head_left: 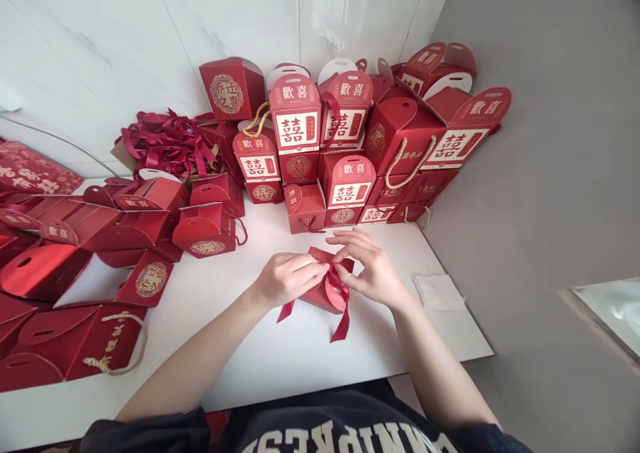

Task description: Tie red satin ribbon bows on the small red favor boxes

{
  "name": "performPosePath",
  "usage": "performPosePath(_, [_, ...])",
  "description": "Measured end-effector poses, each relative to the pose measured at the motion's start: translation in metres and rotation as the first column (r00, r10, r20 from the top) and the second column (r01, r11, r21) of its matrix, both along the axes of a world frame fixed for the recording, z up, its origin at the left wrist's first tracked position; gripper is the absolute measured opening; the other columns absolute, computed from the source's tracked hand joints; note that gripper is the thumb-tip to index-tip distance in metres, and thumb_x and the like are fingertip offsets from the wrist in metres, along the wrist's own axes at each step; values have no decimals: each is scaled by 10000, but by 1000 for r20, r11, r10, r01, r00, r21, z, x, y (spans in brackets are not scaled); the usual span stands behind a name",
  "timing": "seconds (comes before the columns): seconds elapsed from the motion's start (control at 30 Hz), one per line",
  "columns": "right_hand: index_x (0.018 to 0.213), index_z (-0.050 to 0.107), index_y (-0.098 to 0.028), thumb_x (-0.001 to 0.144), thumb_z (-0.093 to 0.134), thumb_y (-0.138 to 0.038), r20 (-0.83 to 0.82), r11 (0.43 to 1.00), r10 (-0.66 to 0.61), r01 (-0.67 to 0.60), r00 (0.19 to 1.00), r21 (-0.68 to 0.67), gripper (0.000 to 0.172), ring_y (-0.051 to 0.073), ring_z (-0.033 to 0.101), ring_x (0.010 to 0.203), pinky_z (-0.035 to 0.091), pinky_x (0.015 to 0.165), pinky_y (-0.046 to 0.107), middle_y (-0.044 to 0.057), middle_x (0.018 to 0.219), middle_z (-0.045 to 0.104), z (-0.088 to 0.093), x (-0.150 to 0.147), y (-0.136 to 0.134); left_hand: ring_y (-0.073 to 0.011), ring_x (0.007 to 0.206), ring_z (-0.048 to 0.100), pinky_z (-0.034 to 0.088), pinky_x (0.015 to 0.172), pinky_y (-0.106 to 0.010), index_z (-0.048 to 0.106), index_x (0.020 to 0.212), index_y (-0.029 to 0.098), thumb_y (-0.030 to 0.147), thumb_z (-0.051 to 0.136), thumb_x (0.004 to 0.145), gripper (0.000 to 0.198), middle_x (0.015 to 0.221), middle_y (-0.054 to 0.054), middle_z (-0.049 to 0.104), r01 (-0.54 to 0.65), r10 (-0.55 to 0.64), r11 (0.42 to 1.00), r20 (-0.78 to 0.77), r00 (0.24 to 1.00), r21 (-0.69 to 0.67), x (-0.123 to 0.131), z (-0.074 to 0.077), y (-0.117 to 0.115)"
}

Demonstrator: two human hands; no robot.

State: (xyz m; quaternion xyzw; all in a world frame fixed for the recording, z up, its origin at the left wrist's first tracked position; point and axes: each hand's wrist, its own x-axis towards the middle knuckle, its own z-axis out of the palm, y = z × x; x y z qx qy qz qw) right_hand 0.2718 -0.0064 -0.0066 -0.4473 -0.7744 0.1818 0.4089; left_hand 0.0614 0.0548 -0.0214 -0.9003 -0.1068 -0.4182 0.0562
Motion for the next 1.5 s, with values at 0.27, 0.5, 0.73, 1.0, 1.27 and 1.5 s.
performPosePath(0.27, [996, 571, -233, 826, 579, -142, 48, 1000, -19, 19, 999, 8, 194, 265, 536, 1237, 414, 1051, 511, 93, 1289, 602, 2, -4, 1, -95, 644, 673, 565, 632, -208, 661, 896, 166, 121, 681, 817, 93, 764, 15, 704, -12, 12, 1000, 15, 1000, -7, 0, 2, 1])
performPosePath(0.5, [963, 566, -239, 925, 547, -177, -139, 998, -49, 44, 989, -40, 75, 218, 606, 1153, 343, 1127, 513, 46, 1046, 699, -10, -9, -1, -87, 598, 654, 545, 603, -201, 658, 863, 172, 119, 691, 813, 81, 705, 28, 691, -42, 42, 999, 37, 998, -2, 2, 4, 1])
performPosePath(0.73, [894, 521, -231, 917, 512, -199, -279, 980, -200, 187, 939, -72, 40, 170, 608, 813, 404, 1074, 471, 10, 849, 615, -11, -18, -6, -83, 623, 661, 551, 627, -201, 655, 839, 167, 116, 690, 811, 68, 732, 28, 694, -44, 45, 999, 29, 999, -31, 1, 0, 2])
performPosePath(1.0, [987, 535, -223, 879, 575, -235, -321, 963, -70, -20, 945, -267, 116, 171, 584, 867, 503, 822, 320, 29, 945, 600, -3, -12, -7, -84, 593, 655, 547, 601, -205, 655, 832, 171, 120, 689, 812, 64, 695, 36, 681, -42, 42, 999, 40, 998, -10, 2, 0, 1])
performPosePath(1.27, [889, 528, -244, 759, 522, -54, 34, 822, -531, 505, 846, 264, 230, 208, 579, 725, 430, 978, 479, -9, 711, 559, -17, 4, 6, -99, 696, 689, 587, 661, -210, 650, 934, 155, 110, 691, 807, 141, 800, 13, 703, 29, -29, 999, 4, 1000, -18, -1, -2, 0])
performPosePath(1.5, [1099, 622, -227, 797, 670, -260, 475, 850, -482, 525, 736, 50, 307, 341, 629, 985, 504, 805, 499, 117, 1052, 677, 16, 79, -6, -92, 639, 664, 579, 634, -199, 672, 925, 184, 131, 635, 857, 93, 721, 24, 665, 10, -9, 999, -19, 1000, 49, 0, 5, -3])
